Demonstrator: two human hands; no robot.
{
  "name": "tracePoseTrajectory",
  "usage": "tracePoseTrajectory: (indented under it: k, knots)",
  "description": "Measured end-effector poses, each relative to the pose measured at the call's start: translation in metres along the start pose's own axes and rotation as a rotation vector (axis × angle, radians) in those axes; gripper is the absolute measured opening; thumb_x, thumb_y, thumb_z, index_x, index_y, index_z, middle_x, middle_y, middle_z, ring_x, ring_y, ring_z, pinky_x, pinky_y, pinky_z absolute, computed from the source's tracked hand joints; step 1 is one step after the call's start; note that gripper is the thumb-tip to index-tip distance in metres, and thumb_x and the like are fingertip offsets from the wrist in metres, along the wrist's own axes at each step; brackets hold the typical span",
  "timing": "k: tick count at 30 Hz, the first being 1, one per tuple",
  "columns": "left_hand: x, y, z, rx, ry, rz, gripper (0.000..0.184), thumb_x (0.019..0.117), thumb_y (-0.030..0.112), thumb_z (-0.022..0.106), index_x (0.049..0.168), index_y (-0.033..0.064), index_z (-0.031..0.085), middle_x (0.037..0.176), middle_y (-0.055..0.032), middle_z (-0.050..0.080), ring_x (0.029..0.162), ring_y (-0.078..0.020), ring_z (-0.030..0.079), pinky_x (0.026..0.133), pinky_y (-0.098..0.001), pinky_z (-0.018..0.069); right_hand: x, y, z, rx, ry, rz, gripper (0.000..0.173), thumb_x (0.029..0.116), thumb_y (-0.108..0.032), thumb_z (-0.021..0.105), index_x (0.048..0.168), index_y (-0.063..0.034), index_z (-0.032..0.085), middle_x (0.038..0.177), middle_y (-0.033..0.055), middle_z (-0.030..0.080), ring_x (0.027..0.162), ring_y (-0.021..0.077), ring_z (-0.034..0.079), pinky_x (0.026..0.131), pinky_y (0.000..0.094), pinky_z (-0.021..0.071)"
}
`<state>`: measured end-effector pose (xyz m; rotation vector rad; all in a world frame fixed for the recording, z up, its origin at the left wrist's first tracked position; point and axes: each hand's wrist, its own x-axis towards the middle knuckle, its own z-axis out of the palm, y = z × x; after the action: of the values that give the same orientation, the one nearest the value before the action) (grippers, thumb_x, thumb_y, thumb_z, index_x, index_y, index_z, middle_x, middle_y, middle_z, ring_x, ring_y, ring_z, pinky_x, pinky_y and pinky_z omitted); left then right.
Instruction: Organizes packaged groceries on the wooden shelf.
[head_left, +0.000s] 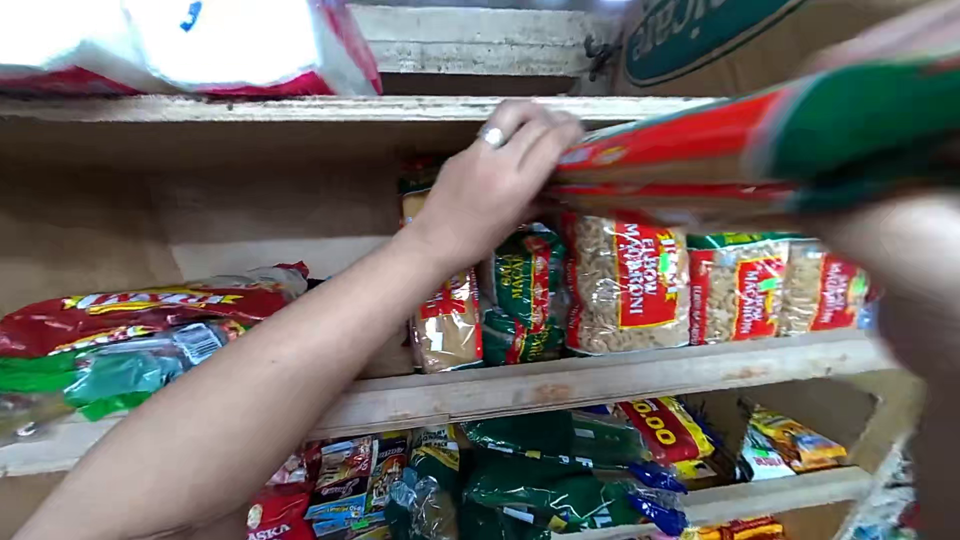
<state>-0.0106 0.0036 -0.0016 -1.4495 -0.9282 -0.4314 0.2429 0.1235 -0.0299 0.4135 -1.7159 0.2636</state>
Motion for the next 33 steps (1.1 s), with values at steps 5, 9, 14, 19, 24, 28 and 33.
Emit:
tracePoseTrajectory:
  k: [5, 9, 14, 19, 24, 28, 33]
  knots:
    - [-0.029, -0.031, 0.019, 0.241, 0.08, 0.071, 0.026, 0.0934, 0.007, 0.066, 0.119, 0.0105, 0.071, 0.101, -0.0182, 0.069, 0.089, -0.0388, 0.066, 0.071, -0.052, 0.0495, -0.006, 0.007, 0.062, -0.282, -0.02, -0.132, 0.028, 0.0884, -0.008, 0.071, 0.116, -0.0055, 0.071, 0.12, 0.0131, 0.067, 0.109, 0.0163, 0.066, 0.088, 0.0302, 0.0577]
    - [-0.024, -0.032, 0.016, 0.261, -0.629, -0.302, 0.016, 0.0953, -0.002, 0.059, 0.105, -0.0029, 0.071, 0.11, -0.0241, 0.07, 0.103, -0.048, 0.067, 0.081, -0.0659, 0.0512, 0.0, 0.067, 0.109, -0.221, -0.125, -0.03, 0.031, 0.0867, 0.0, 0.069, 0.117, -0.0043, 0.071, 0.127, 0.0165, 0.065, 0.111, 0.0256, 0.068, 0.089, 0.0416, 0.0589]
    - [-0.028, -0.034, -0.019, 0.106, -0.523, -0.296, 0.031, 0.1047, 0.026, 0.055, 0.122, 0.0049, 0.071, 0.127, -0.0229, 0.065, 0.115, -0.0474, 0.063, 0.091, -0.0667, 0.0493, 0.021, 0.094, 0.129, -0.461, -0.259, 0.12, 0.035, 0.0943, -0.008, 0.062, 0.129, -0.0066, 0.066, 0.13, 0.0191, 0.064, 0.114, 0.0401, 0.065, 0.089, 0.0567, 0.0545]
    - [-0.067, -0.029, -0.101, 0.131, -0.772, -0.457, 0.049, 0.1004, 0.048, 0.059, 0.124, 0.0072, 0.07, 0.117, -0.0221, 0.068, 0.108, -0.0473, 0.065, 0.086, -0.0709, 0.0505, 0.001, 0.071, 0.136, -0.659, -0.444, 0.034, 0.034, 0.0918, -0.007, 0.066, 0.126, -0.0082, 0.067, 0.141, 0.0166, 0.06, 0.14, 0.0482, 0.044, 0.1, 0.0642, 0.0473]
    - [-0.144, -0.023, -0.139, -0.115, -1.502, -0.744, 0.09, 0.0817, 0.078, 0.064, 0.152, 0.023, 0.05, 0.135, -0.0166, 0.063, 0.126, -0.0388, 0.058, 0.103, -0.066, 0.0441, -0.006, 0.08, 0.136, -0.549, -0.491, 0.031, 0.05, 0.0882, -0.004, 0.062, 0.138, -0.0057, 0.059, 0.146, 0.0192, 0.054, 0.135, 0.0465, 0.049, 0.099, 0.0614, 0.0491]
    - [-0.175, -0.012, -0.14, -0.271, -1.391, -0.637, 0.068, 0.0915, 0.055, 0.07, 0.15, 0.0243, 0.052, 0.151, -0.0093, 0.052, 0.136, -0.0345, 0.052, 0.108, -0.0611, 0.0438, -0.019, 0.045, 0.128, -0.628, -0.375, 0.072, 0.064, 0.0906, -0.016, 0.068, 0.151, -0.0091, 0.049, 0.157, 0.0235, 0.041, 0.147, 0.0514, 0.033, 0.11, 0.0719, 0.0351]
    - [-0.212, -0.011, -0.144, -0.41, -0.982, -0.503, 0.051, 0.0994, 0.061, 0.049, 0.132, 0.0252, 0.066, 0.144, -0.0042, 0.06, 0.128, -0.0268, 0.061, 0.097, -0.058, 0.0533, -0.111, -0.033, 0.188, -0.351, -0.31, -0.38, 0.027, 0.1051, -0.015, 0.052, 0.128, -0.0195, 0.066, 0.141, 0.0072, 0.063, 0.139, 0.0332, 0.052, 0.111, 0.0646, 0.0392]
